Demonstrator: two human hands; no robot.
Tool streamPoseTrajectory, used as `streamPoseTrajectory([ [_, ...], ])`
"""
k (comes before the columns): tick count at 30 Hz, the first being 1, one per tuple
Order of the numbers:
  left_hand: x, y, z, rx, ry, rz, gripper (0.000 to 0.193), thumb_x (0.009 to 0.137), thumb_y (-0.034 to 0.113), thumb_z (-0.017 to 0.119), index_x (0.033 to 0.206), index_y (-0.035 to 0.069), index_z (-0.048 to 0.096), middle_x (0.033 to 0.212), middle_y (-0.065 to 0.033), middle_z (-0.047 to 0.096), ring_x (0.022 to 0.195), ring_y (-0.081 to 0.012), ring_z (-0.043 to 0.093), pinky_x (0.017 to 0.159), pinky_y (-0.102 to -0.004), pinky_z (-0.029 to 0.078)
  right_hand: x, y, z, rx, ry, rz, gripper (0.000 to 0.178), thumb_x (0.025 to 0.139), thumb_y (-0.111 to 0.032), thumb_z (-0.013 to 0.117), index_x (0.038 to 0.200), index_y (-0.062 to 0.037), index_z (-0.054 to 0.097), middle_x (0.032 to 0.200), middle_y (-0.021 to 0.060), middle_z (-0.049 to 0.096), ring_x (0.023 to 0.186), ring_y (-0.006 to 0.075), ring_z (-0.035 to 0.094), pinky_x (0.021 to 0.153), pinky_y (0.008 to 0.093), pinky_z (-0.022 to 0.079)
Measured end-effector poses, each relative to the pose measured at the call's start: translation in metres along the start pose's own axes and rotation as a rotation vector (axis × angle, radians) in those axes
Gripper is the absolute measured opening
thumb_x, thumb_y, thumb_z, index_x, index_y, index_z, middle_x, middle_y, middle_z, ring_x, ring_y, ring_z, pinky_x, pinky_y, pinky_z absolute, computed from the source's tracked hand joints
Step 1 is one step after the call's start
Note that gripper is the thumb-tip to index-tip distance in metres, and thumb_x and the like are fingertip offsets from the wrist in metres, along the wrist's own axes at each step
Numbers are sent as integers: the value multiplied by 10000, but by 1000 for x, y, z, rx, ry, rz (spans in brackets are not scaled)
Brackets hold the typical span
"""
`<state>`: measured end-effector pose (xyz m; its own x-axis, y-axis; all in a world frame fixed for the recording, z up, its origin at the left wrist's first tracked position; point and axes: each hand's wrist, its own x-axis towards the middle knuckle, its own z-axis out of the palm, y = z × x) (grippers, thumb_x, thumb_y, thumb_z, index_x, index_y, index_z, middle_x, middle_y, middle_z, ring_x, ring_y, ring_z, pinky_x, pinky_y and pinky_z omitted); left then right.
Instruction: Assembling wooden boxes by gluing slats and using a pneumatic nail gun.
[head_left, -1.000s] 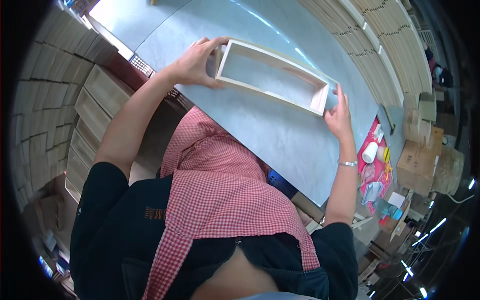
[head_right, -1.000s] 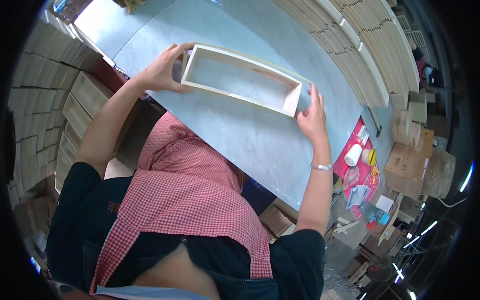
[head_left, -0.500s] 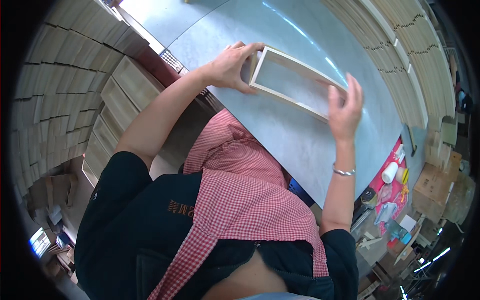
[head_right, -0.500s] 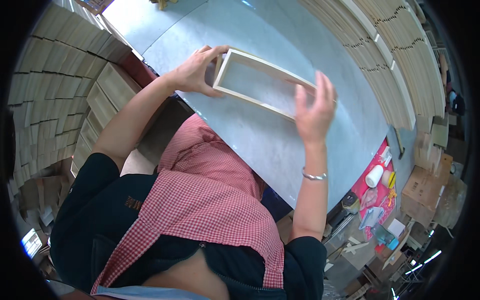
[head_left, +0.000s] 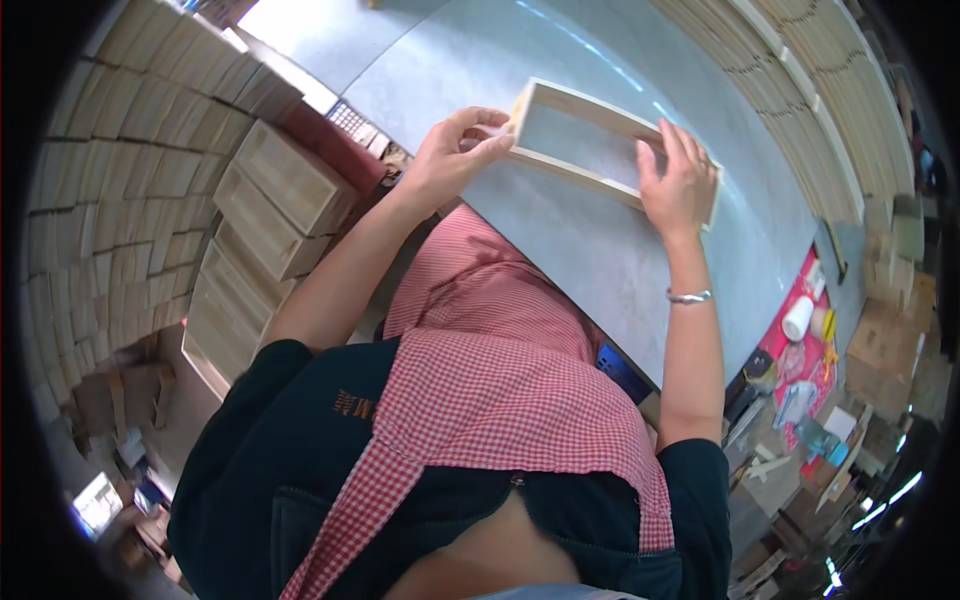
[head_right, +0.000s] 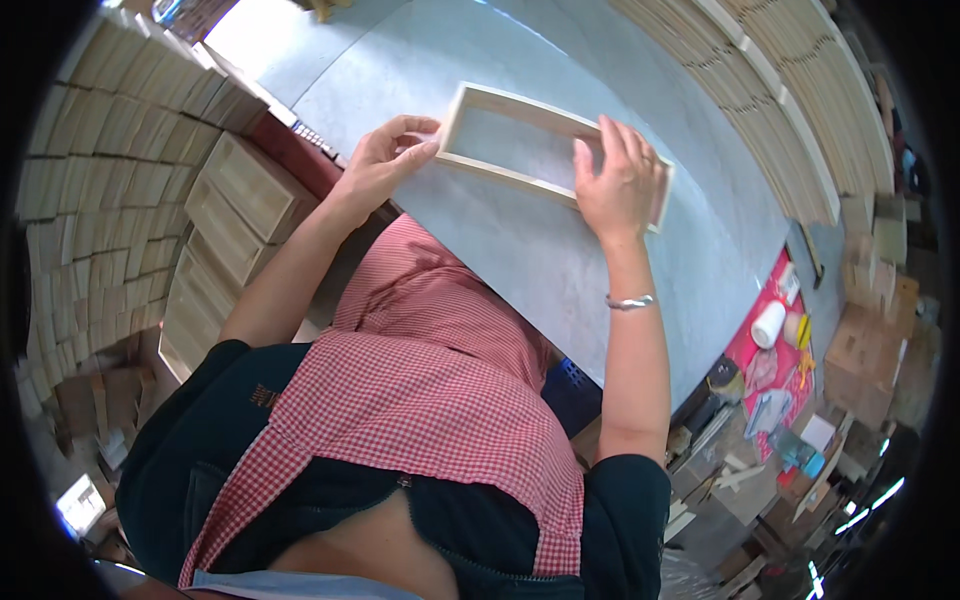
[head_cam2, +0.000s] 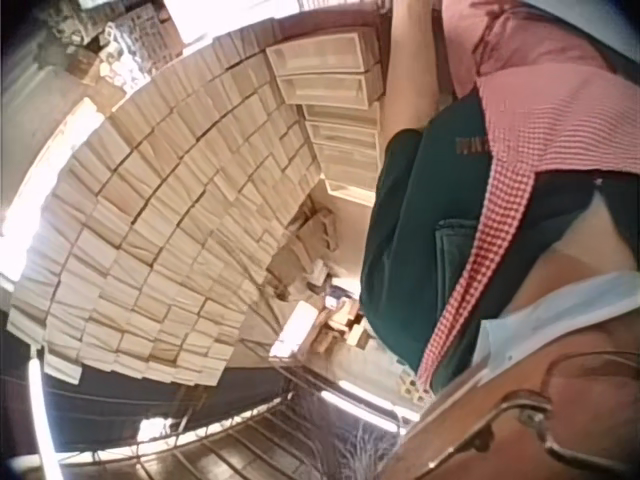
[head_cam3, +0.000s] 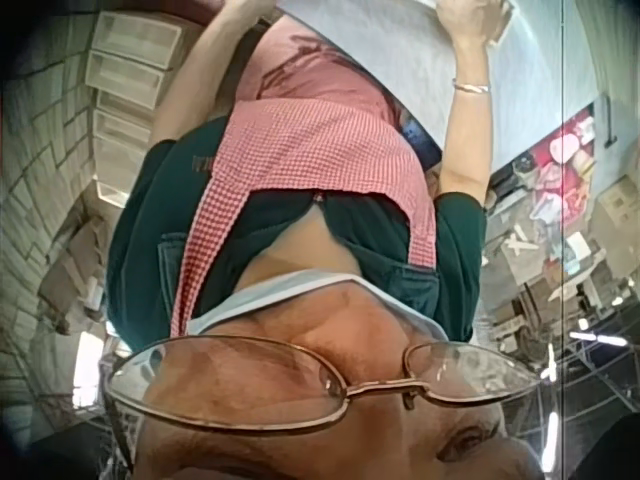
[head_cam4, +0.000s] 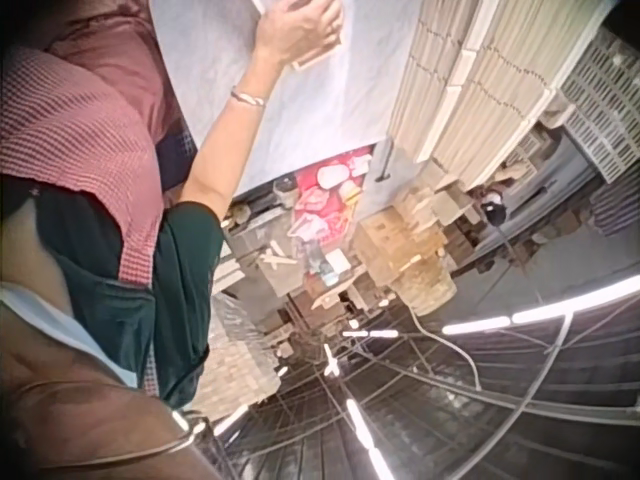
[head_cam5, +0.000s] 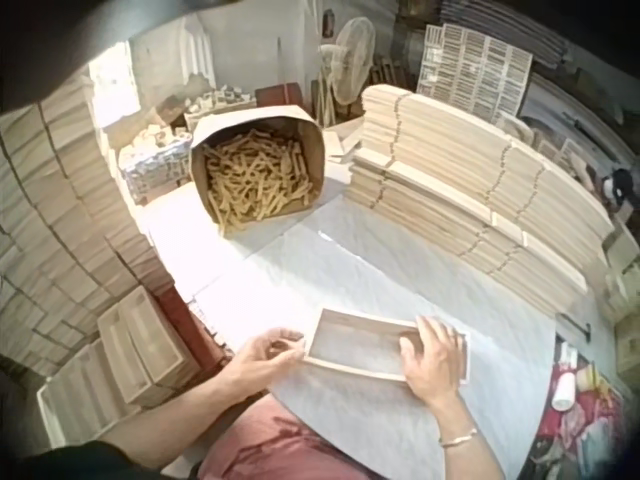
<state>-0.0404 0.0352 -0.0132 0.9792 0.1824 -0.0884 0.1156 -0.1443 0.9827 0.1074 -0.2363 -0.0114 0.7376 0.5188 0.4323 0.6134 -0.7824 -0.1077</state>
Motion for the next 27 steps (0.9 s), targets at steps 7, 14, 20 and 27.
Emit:
streamPoseTrajectory([
  [7, 13, 4, -9, -172, -68, -176, 346, 940, 143, 701, 1235, -16, 614, 1090, -122, 596, 994, -188, 585, 868, -288, 520, -36, 47, -38, 567, 346, 421, 331, 989, -239, 596, 1239, -33, 663, 1184, 125, 688, 1059, 222, 656, 846, 315, 504],
  [14, 10, 9, 0, -86, -46, -134, 437, 968, 136, 669, 1368, -8, 572, 1189, -138, 603, 1030, -186, 585, 905, -297, 510, -98, 64, -35, 755, 128, 689, 303, 1020, -199, 570, 1184, 36, 668, 1046, 115, 695, 854, 185, 627, 764, 294, 508],
  [20, 6, 10, 9, -141, -95, -95, 542, 1000, 203, 639, 1477, -1, 483, 1344, -172, 577, 1117, -218, 572, 961, -310, 488, -107, 35, -67, 750, 210, 686, 314, 1027, -205, 568, 1156, 61, 674, 963, 99, 692, 792, 166, 588, 743, 255, 485],
  [27, 21, 29, 54, -117, -258, -41, 506, 1020, 187, 607, 1469, -15, 491, 1316, -127, 612, 1096, -198, 589, 944, -282, 481, -158, 23, -94, 493, 418, 760, 289, 1028, -208, 564, 1041, 56, 681, 804, 53, 630, 734, 144, 529, 683, 254, 448],
])
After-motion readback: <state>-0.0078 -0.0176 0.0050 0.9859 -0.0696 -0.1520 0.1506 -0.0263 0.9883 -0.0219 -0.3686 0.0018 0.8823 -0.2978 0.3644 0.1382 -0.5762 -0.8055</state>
